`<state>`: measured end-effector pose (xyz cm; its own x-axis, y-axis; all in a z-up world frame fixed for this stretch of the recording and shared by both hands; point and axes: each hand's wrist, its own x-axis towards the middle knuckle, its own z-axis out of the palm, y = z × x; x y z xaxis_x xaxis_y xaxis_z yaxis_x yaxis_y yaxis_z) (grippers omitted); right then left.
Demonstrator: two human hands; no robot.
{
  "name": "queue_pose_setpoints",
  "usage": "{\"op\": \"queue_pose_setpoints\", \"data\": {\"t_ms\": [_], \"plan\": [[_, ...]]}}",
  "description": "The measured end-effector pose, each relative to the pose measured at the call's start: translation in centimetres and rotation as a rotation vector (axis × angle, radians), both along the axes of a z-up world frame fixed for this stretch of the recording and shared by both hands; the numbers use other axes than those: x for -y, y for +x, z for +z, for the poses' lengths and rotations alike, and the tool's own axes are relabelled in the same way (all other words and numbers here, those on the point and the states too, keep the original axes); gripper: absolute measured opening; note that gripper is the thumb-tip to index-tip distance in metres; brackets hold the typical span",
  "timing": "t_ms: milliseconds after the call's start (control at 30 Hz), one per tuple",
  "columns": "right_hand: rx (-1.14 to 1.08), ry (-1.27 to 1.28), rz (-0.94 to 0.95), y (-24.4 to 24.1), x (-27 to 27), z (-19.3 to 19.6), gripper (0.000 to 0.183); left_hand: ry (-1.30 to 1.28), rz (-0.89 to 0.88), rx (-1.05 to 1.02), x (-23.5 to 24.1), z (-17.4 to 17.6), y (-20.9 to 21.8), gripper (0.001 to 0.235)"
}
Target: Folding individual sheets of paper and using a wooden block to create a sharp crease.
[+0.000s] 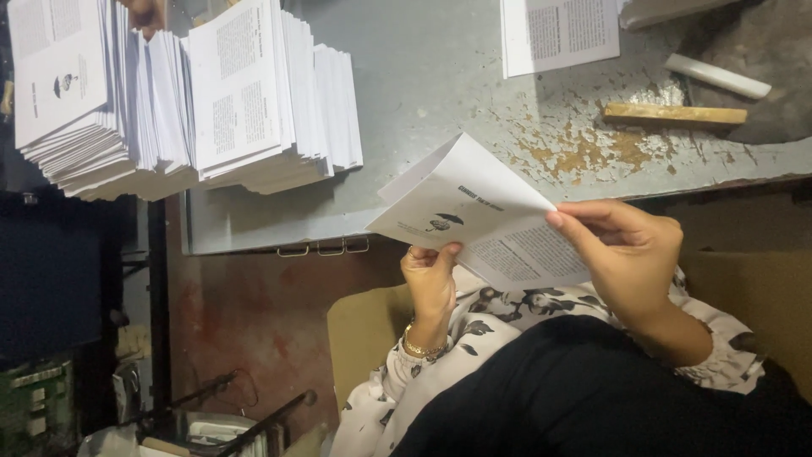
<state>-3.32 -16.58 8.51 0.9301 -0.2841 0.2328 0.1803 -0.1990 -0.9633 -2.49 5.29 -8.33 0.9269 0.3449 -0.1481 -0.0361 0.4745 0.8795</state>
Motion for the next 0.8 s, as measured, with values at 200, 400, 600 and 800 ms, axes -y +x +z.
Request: {"op": "queue_pose_setpoints", "data": {"t_ms": [200,400,600,800], "plan": [[-0.003,-0.049,0.015,-0.2,0.2,0.3,0.016,0.009,-0.022,-0.005,-0.2,-0.3,-0.1,0.017],[-0.027,-0.031,0.027,-0.4,0.2,0.7,0.014,0.001,-0.007,-0.011,-0.1,-0.7,0.0,0.019],[-0.032,-0.073,0.025,-0.4,0.2,1.1,0.012,0.021,-0.011,-0.023,0.0,-0.3,0.1,0.015],[-0.073,-0.095,0.054,-0.9,0.5,1.4,0.008,0.002,-0.030,0.054,-0.3,-1.0,0.0,0.016]]}}
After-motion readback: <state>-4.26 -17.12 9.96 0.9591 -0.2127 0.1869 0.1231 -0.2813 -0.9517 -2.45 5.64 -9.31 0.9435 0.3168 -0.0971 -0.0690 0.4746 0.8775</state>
